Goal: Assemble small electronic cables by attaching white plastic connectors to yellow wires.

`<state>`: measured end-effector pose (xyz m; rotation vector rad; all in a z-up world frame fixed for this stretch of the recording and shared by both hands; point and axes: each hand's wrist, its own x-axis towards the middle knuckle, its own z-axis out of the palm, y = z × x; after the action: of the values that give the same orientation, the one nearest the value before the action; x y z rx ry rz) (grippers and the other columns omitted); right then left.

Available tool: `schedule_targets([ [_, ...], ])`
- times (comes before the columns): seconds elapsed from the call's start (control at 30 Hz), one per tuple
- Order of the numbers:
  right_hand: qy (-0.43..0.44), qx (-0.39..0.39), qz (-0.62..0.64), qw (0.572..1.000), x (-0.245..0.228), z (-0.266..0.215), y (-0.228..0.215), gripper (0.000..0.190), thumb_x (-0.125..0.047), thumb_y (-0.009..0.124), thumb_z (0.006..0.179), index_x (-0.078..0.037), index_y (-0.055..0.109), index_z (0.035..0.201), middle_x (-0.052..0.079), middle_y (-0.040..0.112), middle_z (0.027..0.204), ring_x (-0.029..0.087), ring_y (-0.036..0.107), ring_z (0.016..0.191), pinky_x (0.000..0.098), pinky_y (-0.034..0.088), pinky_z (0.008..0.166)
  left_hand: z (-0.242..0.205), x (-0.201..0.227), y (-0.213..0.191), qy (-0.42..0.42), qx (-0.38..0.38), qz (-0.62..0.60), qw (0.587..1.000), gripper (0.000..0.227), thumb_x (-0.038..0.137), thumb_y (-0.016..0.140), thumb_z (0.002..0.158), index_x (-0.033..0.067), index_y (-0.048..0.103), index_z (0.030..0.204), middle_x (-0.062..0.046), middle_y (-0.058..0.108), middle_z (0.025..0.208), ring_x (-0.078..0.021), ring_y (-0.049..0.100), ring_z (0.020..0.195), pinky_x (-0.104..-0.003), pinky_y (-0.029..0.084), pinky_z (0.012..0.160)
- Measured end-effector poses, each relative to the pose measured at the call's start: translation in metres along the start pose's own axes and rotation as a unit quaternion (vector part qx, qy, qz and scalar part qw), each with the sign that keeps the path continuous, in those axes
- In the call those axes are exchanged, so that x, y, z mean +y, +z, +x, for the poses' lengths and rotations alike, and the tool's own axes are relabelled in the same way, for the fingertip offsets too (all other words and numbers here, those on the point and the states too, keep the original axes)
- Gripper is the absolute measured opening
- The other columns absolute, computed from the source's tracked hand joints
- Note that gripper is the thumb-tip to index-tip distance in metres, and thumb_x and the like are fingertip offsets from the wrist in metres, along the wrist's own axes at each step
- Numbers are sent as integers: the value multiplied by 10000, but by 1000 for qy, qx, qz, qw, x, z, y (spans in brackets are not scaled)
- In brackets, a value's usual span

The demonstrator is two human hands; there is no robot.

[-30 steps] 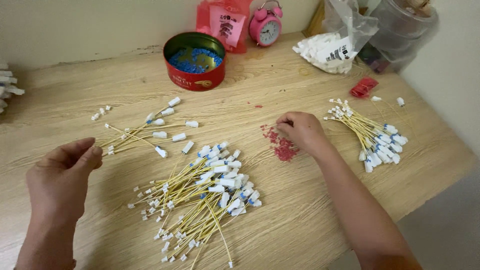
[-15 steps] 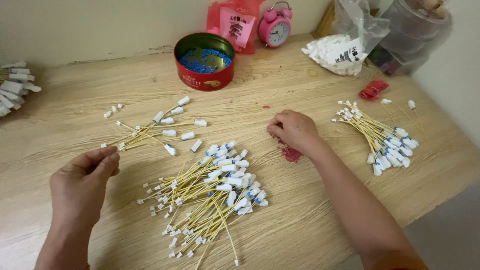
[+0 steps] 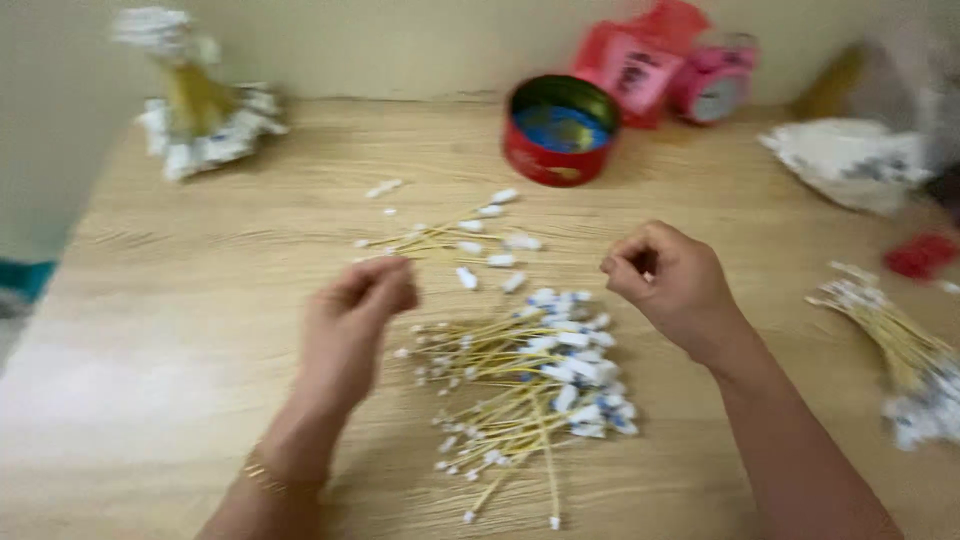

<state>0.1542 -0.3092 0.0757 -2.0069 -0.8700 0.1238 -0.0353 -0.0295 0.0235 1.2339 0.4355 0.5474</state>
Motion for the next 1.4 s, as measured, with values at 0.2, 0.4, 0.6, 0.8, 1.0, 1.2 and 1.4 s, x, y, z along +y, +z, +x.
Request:
schedule_targets([
  [0.2,30,-131,228,964,-51,5,58,131,-87,667,940,-23,717,1043,92,779,916,129,767,840,267,667,765,-2,-18,5,-23,-36,-44,998,170,71,727,934,-9,725,1085,-67,738,934,-145,696,849,-300,605,800],
  [0.4,60,-171,277,944,-54,7,99,203,-56,687,932,3,732,1122,107,781,1006,147,760,917,275,640,837,-5,-17,10,-71,-50,-30,996,187,79,727,921,-6,740,1087,-74,753,934,-141,706,847,-291,604,801],
  [0.6,47,-129,212,968,-56,6,108,165,-85,703,930,-29,760,1074,60,792,989,120,746,933,250,613,819,-5,-20,9,-56,-62,-66,994,206,60,703,936,3,691,1133,-60,729,946,-137,697,864,-296,595,803],
  [0.8,-103,-70,60,990,-66,5,111,119,-114,759,897,-96,780,1013,4,638,1039,131,630,1040,276,560,867,-12,-12,15,-58,-83,-63,993,269,34,692,929,26,630,1191,-56,718,940,-135,692,861,-301,601,809],
  [1.0,-107,-96,94,985,-58,6,114,149,-155,742,911,-106,776,1047,-16,640,1040,125,632,1061,273,553,914,-14,-11,16,-61,-95,-74,991,271,39,697,937,22,630,1199,-64,726,944,-142,697,865,-297,589,807],
  [1.2,-69,-102,120,985,-60,6,114,156,-144,740,914,-81,747,1056,5,711,1015,120,688,989,272,567,870,-13,-14,13,-41,-125,-67,989,276,36,698,945,26,634,1213,-56,724,940,-127,693,879,-284,593,817],
  [1.4,-90,-103,126,983,-54,4,114,89,-112,744,916,-65,741,991,8,742,970,110,714,922,262,591,804,-15,-3,13,-52,-127,-31,990,320,8,709,923,39,637,1233,-46,715,921,-122,694,867,-268,595,809],
])
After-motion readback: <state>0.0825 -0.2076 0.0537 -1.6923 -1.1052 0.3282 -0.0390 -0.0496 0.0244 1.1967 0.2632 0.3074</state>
